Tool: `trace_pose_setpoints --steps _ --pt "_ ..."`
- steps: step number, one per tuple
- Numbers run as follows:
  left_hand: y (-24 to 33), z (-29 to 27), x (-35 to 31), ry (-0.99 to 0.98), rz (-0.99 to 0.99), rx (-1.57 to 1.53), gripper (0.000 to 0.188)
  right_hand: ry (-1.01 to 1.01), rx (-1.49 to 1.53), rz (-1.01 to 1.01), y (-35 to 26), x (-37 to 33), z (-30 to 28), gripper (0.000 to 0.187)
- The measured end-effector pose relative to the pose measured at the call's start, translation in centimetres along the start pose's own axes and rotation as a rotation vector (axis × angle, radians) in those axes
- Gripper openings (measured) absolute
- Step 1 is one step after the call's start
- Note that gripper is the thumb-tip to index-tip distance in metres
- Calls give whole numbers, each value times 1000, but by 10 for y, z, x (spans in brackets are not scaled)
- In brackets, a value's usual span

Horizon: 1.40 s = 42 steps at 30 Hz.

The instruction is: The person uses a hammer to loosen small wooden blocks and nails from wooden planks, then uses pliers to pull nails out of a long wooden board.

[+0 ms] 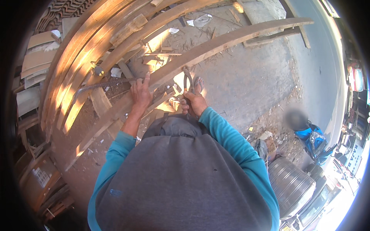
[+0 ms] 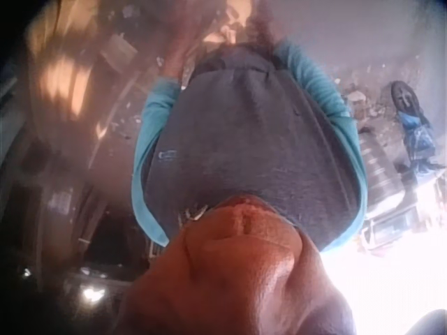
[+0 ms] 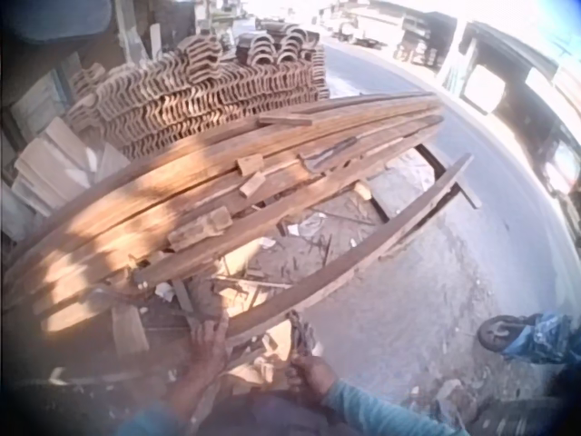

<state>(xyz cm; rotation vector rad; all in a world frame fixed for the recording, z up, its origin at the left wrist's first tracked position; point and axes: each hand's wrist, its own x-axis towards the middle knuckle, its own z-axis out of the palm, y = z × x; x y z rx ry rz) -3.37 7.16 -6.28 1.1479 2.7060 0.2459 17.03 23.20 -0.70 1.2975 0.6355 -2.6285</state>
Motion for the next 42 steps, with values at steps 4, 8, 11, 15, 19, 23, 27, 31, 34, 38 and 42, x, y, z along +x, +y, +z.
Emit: trace_pose_setpoints --steps 4,8,11,15,19,23,27,31,34,38,42 --pt "-4 -1 2 -55 -3 -28 85 180 83 -221 43 27 38 25" --pt "-10 -3 6 -116 -8 -20 84 209 131 -356 79 69 51 27" --pt "-17 1 6 -9 36 11 88 346 75 -542 99 101 66 37" --pt "-30 1 24 4 160 -59 73 576 -330 -554 105 141 47 32" --pt "-21 -6 32 -242 60 -100 78 666 -521 -579 101 142 44 43" --pt "-16 -3 36 -254 114 -181 85 623 -641 -681 92 117 32 33" --pt "-21 0 24 -166 145 -96 89 311 -342 -385 53 64 35 29" --pt "-24 0 13 -78 118 -6 93 225 -272 -435 45 49 36 24" --pt "-20 2 11 -46 135 17 94 199 -72 -280 44 49 33 26" --pt "-23 10 20 -93 119 -9 97 298 -182 -301 42 46 40 29" --pt "-28 17 32 -169 122 -92 97 352 -229 -405 47 55 44 34"
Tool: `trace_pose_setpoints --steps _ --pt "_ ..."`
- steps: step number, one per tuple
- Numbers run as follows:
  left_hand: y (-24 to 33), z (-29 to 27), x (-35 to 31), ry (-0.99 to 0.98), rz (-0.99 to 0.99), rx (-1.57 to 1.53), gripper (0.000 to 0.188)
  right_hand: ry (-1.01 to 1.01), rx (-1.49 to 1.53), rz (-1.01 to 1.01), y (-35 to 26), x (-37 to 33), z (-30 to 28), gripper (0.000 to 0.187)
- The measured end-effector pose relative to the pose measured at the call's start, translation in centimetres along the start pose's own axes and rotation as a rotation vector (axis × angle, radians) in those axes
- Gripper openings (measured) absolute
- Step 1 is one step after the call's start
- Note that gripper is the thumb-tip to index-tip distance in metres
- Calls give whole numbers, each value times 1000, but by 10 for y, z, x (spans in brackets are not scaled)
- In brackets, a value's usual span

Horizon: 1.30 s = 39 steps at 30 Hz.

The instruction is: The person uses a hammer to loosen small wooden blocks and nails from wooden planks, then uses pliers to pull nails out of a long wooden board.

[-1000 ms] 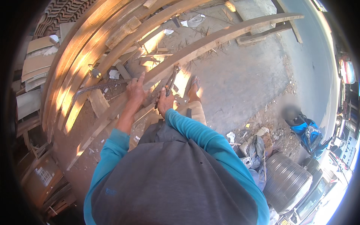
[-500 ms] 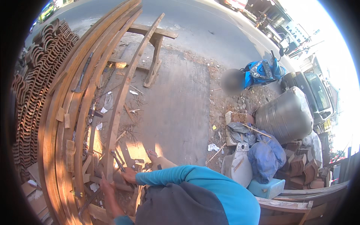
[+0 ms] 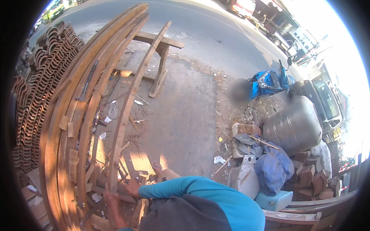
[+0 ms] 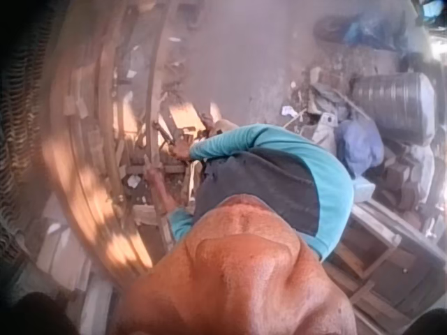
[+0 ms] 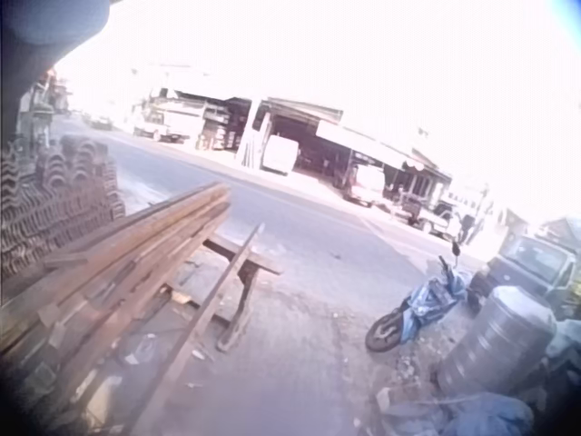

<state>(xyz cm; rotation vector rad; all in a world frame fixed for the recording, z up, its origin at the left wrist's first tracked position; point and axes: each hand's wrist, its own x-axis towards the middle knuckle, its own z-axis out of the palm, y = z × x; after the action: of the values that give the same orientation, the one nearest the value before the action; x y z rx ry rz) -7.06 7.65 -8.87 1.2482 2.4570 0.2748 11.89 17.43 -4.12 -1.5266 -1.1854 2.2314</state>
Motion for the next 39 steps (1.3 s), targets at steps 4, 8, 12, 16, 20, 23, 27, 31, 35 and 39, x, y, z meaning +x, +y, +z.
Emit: trace_pose_setpoints --steps 4,8,12,16,20,23,27,31,35,39 --pt "-10 -21 -5 -96 -82 -102 90 181 -206 -248 23 13 34 35" --pt "-7 -62 39 -383 -111 -127 61 -18 -544 -317 44 52 4 32" --pt "-27 -64 43 -412 -76 -307 80 -11 -771 -410 40 49 -47 33" --pt "-51 -92 -2 -289 -164 -476 104 -136 -470 -177 16 36 -116 38" --pt "-86 -101 -41 -279 -197 -210 104 -250 78 183 -41 47 -166 46" --pt "-97 -83 -61 -285 -232 -108 92 -294 141 135 -56 58 -183 59" --pt "-81 -76 -65 -295 -437 -146 69 -247 -68 149 -63 57 -172 66" --pt "-76 -84 -65 -241 -413 -119 61 -377 -235 194 -56 43 -142 62" --pt "-74 -76 -72 -237 -432 -68 59 -525 -347 233 -59 25 -110 62" --pt "-72 -74 -73 -180 -431 -63 59 -633 -401 216 -73 10 -86 60"
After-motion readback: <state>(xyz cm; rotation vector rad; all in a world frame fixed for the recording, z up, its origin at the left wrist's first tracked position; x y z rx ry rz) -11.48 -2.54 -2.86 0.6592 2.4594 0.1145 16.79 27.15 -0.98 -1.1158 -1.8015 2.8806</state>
